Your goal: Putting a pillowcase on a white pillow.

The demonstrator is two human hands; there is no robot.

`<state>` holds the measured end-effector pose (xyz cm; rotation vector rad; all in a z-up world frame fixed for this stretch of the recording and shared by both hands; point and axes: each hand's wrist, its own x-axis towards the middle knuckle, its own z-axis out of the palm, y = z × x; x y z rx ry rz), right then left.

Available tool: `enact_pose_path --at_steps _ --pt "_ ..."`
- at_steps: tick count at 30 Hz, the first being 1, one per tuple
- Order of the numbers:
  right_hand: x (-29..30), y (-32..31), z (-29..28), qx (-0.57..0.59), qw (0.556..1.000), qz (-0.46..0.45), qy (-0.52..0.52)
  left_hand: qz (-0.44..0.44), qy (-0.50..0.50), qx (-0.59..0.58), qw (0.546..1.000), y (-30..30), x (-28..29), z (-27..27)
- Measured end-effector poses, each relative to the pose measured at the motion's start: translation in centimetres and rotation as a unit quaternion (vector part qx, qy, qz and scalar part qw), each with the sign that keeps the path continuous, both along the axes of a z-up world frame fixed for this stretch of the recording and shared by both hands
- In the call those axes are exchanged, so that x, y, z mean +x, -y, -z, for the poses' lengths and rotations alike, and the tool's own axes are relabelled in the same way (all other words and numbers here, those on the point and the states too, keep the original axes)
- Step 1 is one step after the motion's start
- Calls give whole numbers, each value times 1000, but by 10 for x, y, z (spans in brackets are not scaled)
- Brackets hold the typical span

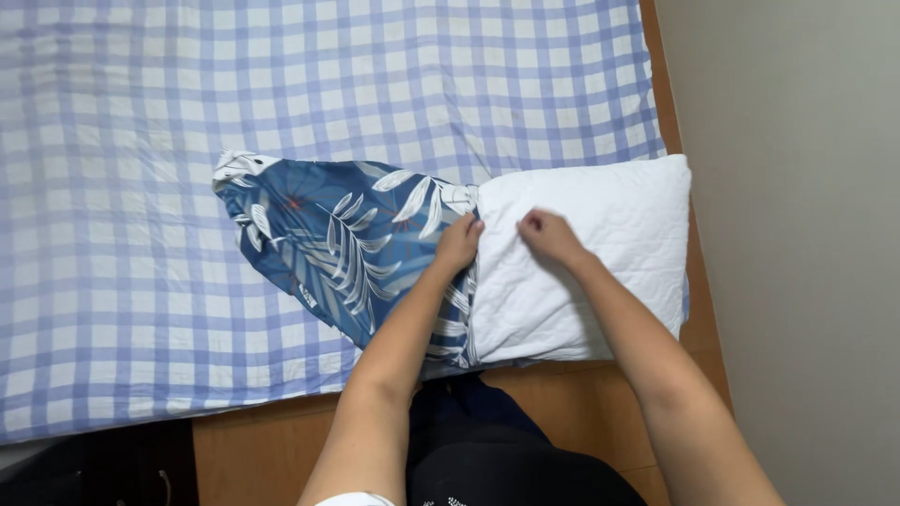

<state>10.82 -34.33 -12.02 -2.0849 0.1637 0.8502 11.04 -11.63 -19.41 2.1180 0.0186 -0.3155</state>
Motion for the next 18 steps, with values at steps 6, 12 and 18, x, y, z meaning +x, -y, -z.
enact_pose_path --at_steps 6,12,18 --pt "34 -3 -62 -56 928 -37 367 68 18 -168 983 -18 -67 -38" --pt "26 -16 -87 -164 975 -84 120 130 11 -249 960 -41 -96 -84" --pt "2 -17 -93 -198 965 -161 57 129 -9 -169 977 -54 -103 -101"
